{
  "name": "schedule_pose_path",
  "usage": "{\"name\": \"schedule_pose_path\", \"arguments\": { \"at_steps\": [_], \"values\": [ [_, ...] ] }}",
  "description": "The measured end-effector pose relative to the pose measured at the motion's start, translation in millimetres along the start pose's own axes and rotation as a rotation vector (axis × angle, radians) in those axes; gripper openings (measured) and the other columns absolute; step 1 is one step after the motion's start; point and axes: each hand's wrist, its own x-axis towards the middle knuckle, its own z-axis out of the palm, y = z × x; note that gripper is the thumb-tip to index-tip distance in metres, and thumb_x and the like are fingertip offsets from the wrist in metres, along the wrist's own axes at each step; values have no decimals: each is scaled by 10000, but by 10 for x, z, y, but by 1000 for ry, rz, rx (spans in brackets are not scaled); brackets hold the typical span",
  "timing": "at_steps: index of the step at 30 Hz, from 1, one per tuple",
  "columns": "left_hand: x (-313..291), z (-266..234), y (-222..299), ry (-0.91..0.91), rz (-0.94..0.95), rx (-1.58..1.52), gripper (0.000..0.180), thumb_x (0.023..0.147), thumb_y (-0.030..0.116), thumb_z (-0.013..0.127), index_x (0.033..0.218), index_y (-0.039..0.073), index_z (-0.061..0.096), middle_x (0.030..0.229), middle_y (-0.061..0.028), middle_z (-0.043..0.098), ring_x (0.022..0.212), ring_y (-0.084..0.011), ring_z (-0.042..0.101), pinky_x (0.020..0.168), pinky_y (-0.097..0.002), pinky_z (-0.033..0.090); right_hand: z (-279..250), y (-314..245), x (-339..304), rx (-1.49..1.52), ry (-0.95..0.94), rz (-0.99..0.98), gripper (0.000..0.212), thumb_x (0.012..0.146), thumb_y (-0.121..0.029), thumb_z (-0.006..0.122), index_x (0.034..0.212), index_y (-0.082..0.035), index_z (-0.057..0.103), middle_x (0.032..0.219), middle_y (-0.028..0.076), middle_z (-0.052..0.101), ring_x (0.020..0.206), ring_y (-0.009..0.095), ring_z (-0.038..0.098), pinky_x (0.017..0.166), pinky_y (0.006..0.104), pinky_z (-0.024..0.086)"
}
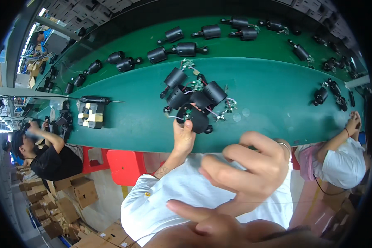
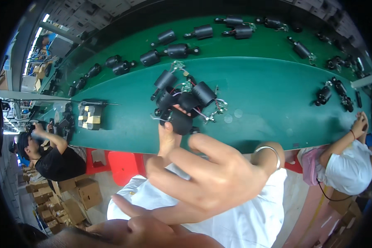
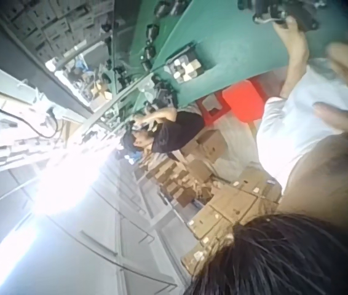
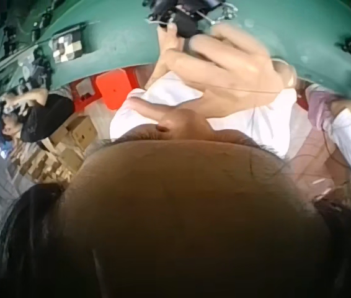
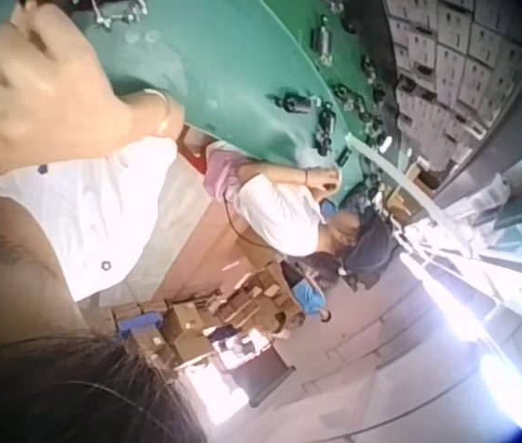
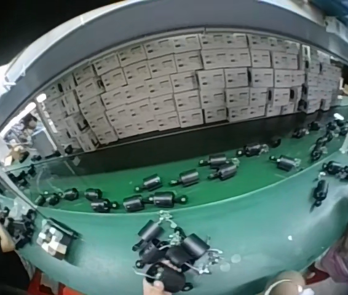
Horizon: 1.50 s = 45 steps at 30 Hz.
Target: Assembling electronic components and circuit boards into plastic housings on a production line.
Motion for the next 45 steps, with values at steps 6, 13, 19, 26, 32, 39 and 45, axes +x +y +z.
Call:
{"name": "schedule_pose_path", "arguments": {
  "at_steps": [6,13,19,26,32,39,45],
  "values": [
    [-24,140,-2,-8,71,-26,574,792,278,779,1178,37,429,1095,-142,600,1043,-252,580,933,-346,461,19,-63,115,112,19,29,426,501,-523,788,574,-150,595,538,-79,412,459,104,305,433,210,256],
    [-109,296,117,-101,-121,100,504,755,110,744,1129,72,408,1068,-139,600,965,-262,604,878,-353,487,-19,28,46,283,-21,-29,276,513,-342,779,553,-157,578,543,-75,447,449,103,329,445,205,277],
    [-61,249,134,25,-110,277,553,739,38,735,1210,47,445,1050,-115,610,908,-228,613,839,-318,495,-43,366,6,506,-193,-149,179,543,-129,761,634,-125,607,657,-30,588,485,117,416,479,227,350],
    [28,671,245,-197,43,651,559,714,9,742,1226,35,519,1041,-97,615,886,-201,609,814,-289,492,172,1137,-313,437,-121,225,335,654,-68,781,984,-87,729,1029,53,658,893,188,594,767,287,489],
    [186,713,166,-275,295,894,551,640,26,787,1150,49,581,1038,-97,605,876,-214,605,793,-305,493,393,1256,-622,550,-226,8,364,617,12,790,972,-19,714,1031,90,681,870,218,625,761,314,504],
    [343,938,188,-171,512,923,597,570,45,820,1123,46,595,999,-106,603,857,-244,589,783,-338,489,510,1225,-644,614,178,286,320,632,84,770,936,2,709,1008,131,690,835,211,660,720,271,541],
    [446,1007,212,-168,709,899,597,545,51,826,1100,45,602,1002,-103,598,876,-253,566,802,-358,477,427,1126,-608,801,412,410,282,637,109,765,891,2,705,961,166,695,841,201,674,705,255,565]
  ]
}}
